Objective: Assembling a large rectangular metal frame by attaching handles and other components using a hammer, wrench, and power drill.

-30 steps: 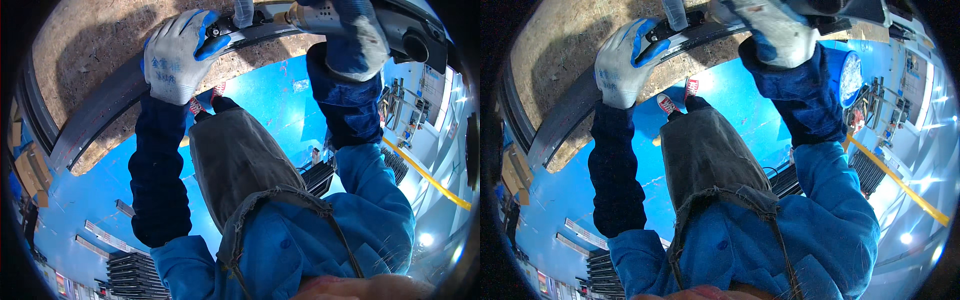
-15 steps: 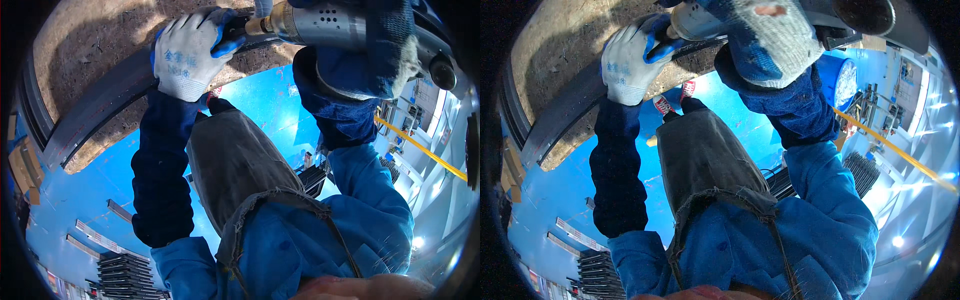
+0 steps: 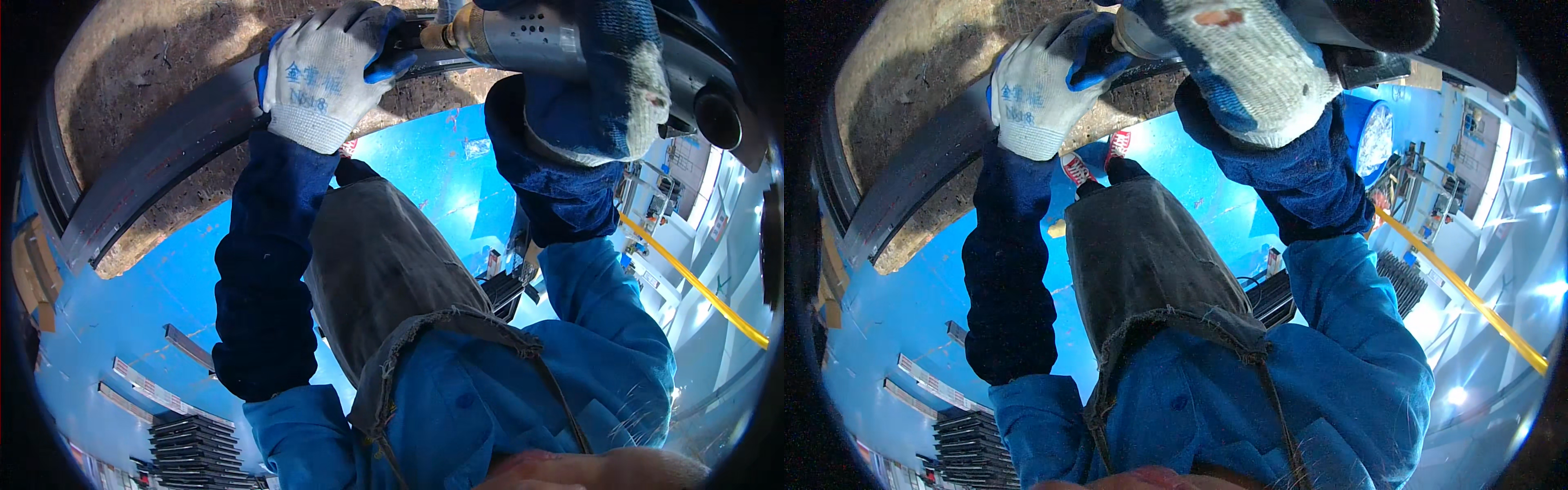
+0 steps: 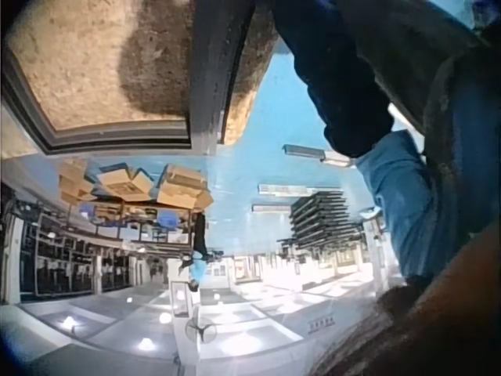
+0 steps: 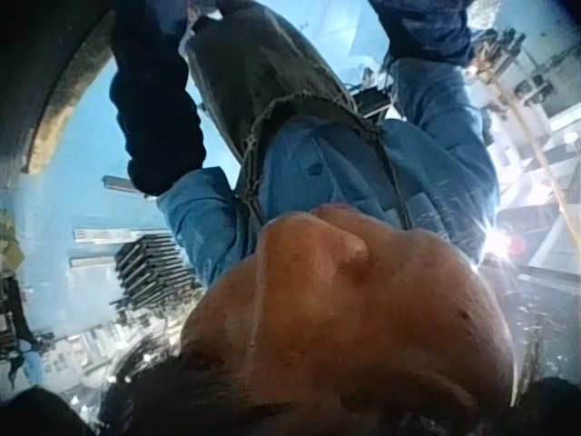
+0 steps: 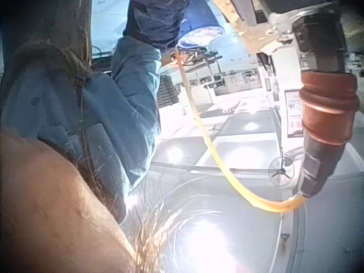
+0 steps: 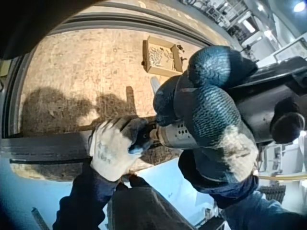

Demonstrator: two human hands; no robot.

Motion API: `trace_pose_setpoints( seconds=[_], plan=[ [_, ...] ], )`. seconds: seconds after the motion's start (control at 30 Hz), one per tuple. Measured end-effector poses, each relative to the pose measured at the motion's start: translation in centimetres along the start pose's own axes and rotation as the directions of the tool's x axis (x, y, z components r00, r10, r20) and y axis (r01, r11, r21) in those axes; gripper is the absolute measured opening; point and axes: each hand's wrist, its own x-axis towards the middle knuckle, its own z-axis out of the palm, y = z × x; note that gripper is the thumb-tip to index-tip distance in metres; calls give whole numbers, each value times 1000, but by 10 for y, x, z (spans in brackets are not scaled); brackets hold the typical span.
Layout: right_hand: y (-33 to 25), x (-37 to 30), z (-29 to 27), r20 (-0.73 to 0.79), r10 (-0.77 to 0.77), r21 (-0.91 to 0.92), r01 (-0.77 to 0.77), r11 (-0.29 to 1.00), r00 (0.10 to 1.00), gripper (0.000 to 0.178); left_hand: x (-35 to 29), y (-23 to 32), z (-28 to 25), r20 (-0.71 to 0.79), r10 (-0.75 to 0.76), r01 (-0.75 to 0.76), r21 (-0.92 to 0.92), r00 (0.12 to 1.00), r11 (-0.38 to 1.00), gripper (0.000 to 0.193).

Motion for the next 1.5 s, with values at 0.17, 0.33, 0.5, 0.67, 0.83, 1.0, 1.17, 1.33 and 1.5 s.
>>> trace_pose_setpoints(
  seconds=[0.17, 0.33, 0.5, 0.67, 0.83, 1.0, 1.17, 1.33, 1.5],
  plan=[
    [2, 1, 0, -8, 14, -7, -14, 1000, 1000, 47, 8, 7, -10, 71, -97, 104, -95, 993, 990, 46],
    [2, 5, 5, 8, 12, -1, -12, 1000, 1000, 47, -5, 3, -1, -40, 12, -4, 210, 999, 978, 46],
    [3, 6, 10, 6, 30, -10, -30, 1000, 1000, 47, 0, 4, -6, 36, -96, 101, -189, 995, 977, 47],
    [3, 7, 13, 3, 50, -21, -50, 999, 999, 47, 3, -14, 22, -159, 97, -102, -26, 982, 994, 47],
    [4, 9, 13, 9, 55, -4, -55, 998, 998, 47, 4, -10, 14, -174, 104, -120, -84, 979, 989, 49],
    [5, 6, 17, 9, 54, -5, -54, 999, 999, 48, 4, -11, 17, -189, 90, -117, -139, 978, 983, 48],
    [7, 12, 12, 29, 49, 8, -50, 999, 998, 48, 4, 5, -9, 55, -74, 84, -210, 996, 974, 47],
    [10, 18, 14, 52, 39, 23, -40, 999, 998, 48, 0, 3, -5, 26, -18, 19, -36, 999, 999, 44],
    [23, 34, 15, 143, 12, 82, -24, 996, 990, 48, 0, 0, -14, 63, -26, 32, -99, 998, 995, 42]
  ],
)
